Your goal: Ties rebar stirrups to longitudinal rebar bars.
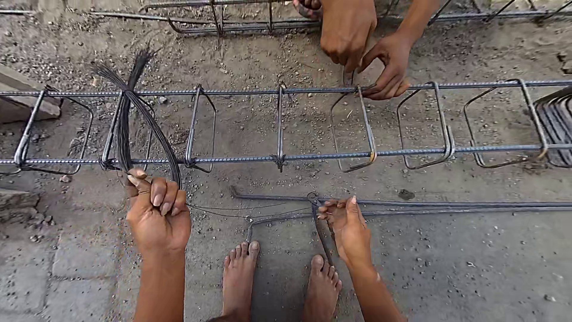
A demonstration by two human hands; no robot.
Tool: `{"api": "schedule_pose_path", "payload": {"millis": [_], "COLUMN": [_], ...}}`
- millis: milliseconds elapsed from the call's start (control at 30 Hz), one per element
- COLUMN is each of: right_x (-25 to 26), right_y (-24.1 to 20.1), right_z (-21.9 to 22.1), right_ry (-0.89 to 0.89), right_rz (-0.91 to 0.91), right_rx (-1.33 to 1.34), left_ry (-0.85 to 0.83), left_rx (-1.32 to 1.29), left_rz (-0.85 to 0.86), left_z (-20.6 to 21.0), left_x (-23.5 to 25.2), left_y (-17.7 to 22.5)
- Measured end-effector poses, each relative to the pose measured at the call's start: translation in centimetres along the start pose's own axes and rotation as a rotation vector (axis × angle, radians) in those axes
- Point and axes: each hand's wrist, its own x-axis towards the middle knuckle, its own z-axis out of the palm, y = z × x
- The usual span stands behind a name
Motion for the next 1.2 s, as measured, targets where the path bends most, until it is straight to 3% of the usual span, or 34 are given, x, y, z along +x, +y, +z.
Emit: {"api": "schedule_pose_path", "payload": {"millis": [133, 267, 367, 467, 600, 700, 833, 1067, 1200], "right_x": [0.5, 0.1, -0.2, -0.3, -0.7, -1.3, -1.7, -2.2, -2.4], "right_y": [0.4, 0.3, 0.6, 0.8, 1.2, 1.0, 1.8, 2.4, 2.1], "right_z": [-1.1, -0.7, -0.7, -0.9, -1.1, -0.6, 0.9, 3.7, 4.1], "right_ry": [0.021, 0.068, 0.059, 0.036, -0.050, -0.146, -0.267, -0.309, -0.337], "right_rz": [-0.038, 0.170, 0.190, 0.114, -0.099, -0.238, -0.379, -0.169, -0.168], "right_rx": [-0.073, 0.198, 0.249, 0.158, -0.068, -0.232, -0.341, -0.191, -0.351], "left_ry": [-0.060, -0.059, -0.084, -0.170, -0.482, -0.635, -0.608, -0.557, -0.620], "left_rx": [-0.026, -0.038, 0.019, 0.155, 0.398, 0.527, 0.559, 0.514, 0.522], "left_rz": [-0.045, -0.059, -0.070, -0.182, -0.483, -0.597, -0.686, -0.752, -0.741], "left_z": [0.6, 1.0, 1.4, 1.9, 2.7, 4.0, 4.8, 4.8, 5.2], "left_x": [-0.6, -0.8, -1.4, -2.4, -4.5, -6.4, -8.2, -9.7, -9.8], "left_y": [-0.3, -0.7, -1.2, -1.8, -3.8, -6.4, -8.6, -10.2, -10.0]}}
